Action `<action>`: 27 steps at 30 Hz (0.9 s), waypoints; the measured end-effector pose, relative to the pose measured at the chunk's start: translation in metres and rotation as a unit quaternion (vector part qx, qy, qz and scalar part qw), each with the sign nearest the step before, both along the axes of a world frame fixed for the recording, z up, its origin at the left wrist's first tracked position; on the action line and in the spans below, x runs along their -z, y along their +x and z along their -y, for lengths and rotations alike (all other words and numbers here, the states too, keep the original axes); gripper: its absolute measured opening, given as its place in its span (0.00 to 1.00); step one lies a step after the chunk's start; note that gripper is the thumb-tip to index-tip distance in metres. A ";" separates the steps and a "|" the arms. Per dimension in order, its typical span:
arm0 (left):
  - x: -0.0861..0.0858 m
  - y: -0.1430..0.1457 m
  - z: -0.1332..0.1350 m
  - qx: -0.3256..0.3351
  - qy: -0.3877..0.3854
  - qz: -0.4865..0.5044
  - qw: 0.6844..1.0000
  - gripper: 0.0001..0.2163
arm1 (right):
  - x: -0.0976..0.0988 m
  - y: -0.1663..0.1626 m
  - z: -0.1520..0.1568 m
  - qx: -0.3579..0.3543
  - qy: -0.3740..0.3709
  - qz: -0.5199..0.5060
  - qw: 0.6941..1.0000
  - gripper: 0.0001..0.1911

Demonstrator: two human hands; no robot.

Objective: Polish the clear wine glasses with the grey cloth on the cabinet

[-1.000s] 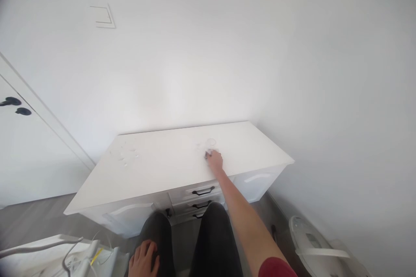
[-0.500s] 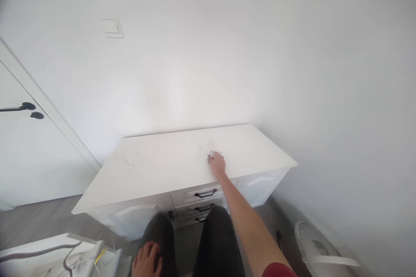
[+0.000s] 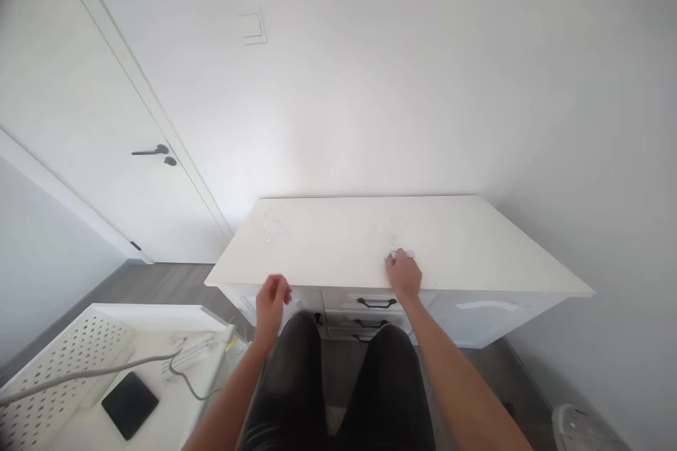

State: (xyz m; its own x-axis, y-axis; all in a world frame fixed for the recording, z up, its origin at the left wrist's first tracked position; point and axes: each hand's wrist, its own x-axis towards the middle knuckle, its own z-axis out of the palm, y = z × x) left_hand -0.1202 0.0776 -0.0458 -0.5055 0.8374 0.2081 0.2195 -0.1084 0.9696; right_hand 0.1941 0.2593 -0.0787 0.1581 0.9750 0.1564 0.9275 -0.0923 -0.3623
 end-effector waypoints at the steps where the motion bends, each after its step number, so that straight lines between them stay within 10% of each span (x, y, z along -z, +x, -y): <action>1: -0.010 -0.011 -0.019 -0.031 0.023 0.106 0.994 0.11 | 0.000 0.000 0.000 0.000 0.000 0.002 1.000 0.12; 10: -0.018 -0.095 -0.122 -0.047 -0.012 0.373 0.927 0.33 | -0.001 0.000 -0.003 0.005 -0.012 0.013 1.000 0.12; 27: -0.014 -0.103 -0.134 0.085 0.098 0.318 0.939 0.21 | -0.004 -0.001 -0.001 0.005 -0.017 0.006 1.000 0.12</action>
State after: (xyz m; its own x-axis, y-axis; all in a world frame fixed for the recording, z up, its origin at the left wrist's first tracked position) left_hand -0.2236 0.2112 -0.0321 -0.4422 0.8944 0.0670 -0.4342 -0.2788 0.8566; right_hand 0.1926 0.2605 -0.0743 0.1658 0.9782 0.1247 0.9306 -0.1133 -0.3481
